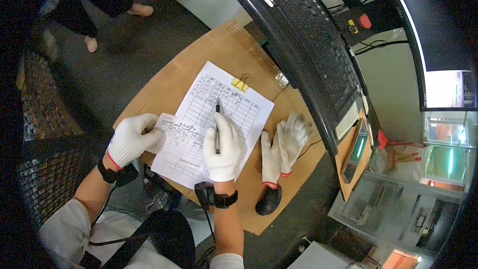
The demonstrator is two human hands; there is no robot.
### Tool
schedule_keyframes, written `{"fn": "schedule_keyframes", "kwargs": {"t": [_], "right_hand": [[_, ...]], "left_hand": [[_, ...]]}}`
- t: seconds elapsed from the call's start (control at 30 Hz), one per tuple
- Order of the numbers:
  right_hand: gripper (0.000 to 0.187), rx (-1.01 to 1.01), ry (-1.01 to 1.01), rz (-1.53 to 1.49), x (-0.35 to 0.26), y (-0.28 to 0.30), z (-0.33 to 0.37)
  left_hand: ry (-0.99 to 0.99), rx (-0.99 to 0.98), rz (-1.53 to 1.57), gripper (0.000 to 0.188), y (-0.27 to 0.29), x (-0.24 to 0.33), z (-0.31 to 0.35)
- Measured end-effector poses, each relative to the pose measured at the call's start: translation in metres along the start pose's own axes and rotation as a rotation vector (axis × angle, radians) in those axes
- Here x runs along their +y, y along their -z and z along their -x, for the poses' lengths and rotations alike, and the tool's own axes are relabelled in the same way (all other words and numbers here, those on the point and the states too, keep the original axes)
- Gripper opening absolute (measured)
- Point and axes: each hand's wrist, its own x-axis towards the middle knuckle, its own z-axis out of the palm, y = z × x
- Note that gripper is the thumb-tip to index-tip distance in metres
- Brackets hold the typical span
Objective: Filling out an inspection log sheet while reviewing data on a computer monitor.
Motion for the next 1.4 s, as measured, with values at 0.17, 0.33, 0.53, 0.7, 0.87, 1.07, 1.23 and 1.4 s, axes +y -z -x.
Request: {"fn": "schedule_keyframes", "kwargs": {"t": [0.17,0.33,0.53,0.7,0.87,1.07,1.23,1.4], "right_hand": [[0.031,0.003,-0.016,-0.013,-0.0023,-0.0006,0.0002],[0.028,0.007,0.02,0.0,0.0009,-0.0007,-0.0009],[0.027,0.034,0.048,0.0,0.0036,-0.002,0.0009],[0.027,0.024,0.019,-0.024,-0.0006,-0.0016,0.0002],[0.027,0.024,0.049,-0.014,0.0003,-0.0002,-0.0009],[0.029,0.008,0.021,-0.04,-0.0021,0.0009,-0.0012],[0.028,0.002,0.066,-0.06,0.0048,0.0012,-0.001],[0.026,0.026,0.026,-0.107,0.0057,-0.0009,0.0024]], "left_hand": [[0.033,-0.029,0.018,0.03,-0.0004,-0.0013,-0.0012],[0.043,-0.022,0.019,0.032,-0.0002,-0.0013,-0.0002],[0.045,-0.041,0.021,0.033,-0.0004,-0.0027,-0.0016],[0.057,-0.046,0.005,0.033,0.0008,0.0,-0.0016],[0.076,-0.052,0.015,0.034,0.0009,0.0009,-0.0017],[0.097,-0.049,0.009,0.034,0.0007,0.0017,-0.0017],[0.104,-0.054,0.025,0.035,0.0006,0.0018,-0.0014],[0.11,-0.055,0.022,0.035,0.0021,0.0049,-0.0015]]}}
